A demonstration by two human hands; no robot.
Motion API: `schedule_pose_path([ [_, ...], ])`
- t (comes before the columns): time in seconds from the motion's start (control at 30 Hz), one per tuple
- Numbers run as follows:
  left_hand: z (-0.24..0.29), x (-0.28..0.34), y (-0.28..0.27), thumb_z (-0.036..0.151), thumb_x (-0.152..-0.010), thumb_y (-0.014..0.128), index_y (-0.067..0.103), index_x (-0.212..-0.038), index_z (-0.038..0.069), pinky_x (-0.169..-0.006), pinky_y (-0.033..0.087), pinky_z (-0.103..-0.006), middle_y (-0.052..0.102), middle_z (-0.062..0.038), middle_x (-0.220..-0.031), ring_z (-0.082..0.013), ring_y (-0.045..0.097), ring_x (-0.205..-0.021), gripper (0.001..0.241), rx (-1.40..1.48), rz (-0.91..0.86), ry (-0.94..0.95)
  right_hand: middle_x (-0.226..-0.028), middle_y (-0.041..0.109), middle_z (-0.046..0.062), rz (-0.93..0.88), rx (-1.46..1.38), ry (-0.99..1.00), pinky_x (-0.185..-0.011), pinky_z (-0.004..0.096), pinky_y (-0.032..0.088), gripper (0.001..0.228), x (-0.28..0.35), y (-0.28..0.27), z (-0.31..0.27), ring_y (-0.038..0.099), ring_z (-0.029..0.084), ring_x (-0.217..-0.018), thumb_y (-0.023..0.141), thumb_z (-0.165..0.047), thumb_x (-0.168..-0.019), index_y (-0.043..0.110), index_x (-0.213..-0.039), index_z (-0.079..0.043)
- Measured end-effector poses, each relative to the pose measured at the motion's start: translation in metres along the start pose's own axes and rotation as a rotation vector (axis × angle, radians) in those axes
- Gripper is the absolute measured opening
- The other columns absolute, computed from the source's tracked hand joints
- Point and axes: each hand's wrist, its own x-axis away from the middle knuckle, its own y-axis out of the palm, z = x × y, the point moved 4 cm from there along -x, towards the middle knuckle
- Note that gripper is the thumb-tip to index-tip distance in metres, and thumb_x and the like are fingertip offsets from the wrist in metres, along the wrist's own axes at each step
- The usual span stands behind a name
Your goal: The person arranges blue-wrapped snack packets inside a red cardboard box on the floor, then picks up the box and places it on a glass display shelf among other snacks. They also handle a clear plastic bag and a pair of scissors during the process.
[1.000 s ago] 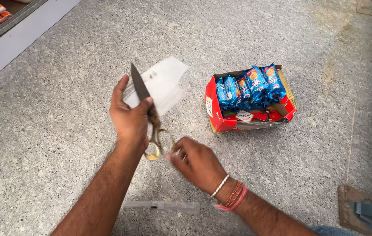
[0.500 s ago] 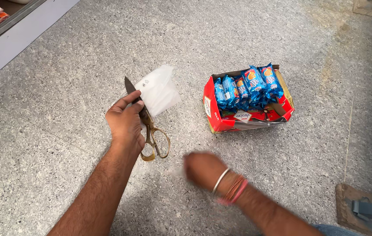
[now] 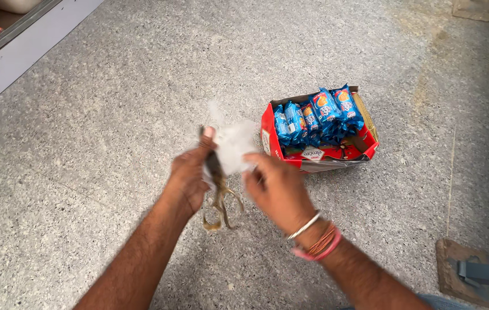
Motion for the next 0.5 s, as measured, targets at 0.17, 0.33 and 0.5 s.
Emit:
schedule_pose_path([
  [0.17,-0.012,0.003,0.007,0.026,-0.09,0.07,0.072,-0.099,-0.001,-0.061,0.06,-0.0345,0.069,-0.01,-0.084,-0.0177,0.064,-0.066,0.028,-0.084,-0.075,0.005,-0.087,0.071,0.014,-0.158,0.111,-0.174,-0.064,0.04,0.055,0.025,0.013,0.02,-0.01,0.07,0.027,-0.075,0.072,-0.026,-0.092,0.072,-0.107,-0.006],
  [0.33,-0.002,-0.005,-0.008,0.019,-0.095,0.07,0.068,-0.101,-0.002,-0.054,0.054,-0.0345,0.067,-0.01,-0.082,-0.0183,0.06,-0.064,0.022,-0.027,0.075,0.072,-0.082,0.071,0.013,-0.133,0.034,0.251,-0.062,0.038,0.054,0.036,0.003,0.014,0.022,0.069,0.025,-0.068,0.073,-0.04,-0.098,0.074,-0.094,-0.004],
  [0.5,0.006,-0.007,-0.016,0.026,-0.1,0.062,0.072,-0.1,-0.003,-0.053,0.05,-0.0351,0.066,-0.01,-0.084,-0.0185,0.058,-0.063,0.031,0.065,0.114,0.149,-0.081,0.071,0.011,0.113,0.192,0.206,-0.069,0.038,0.052,0.035,-0.004,-0.008,0.033,0.068,0.024,-0.074,0.076,-0.038,-0.086,0.071,-0.105,-0.009],
])
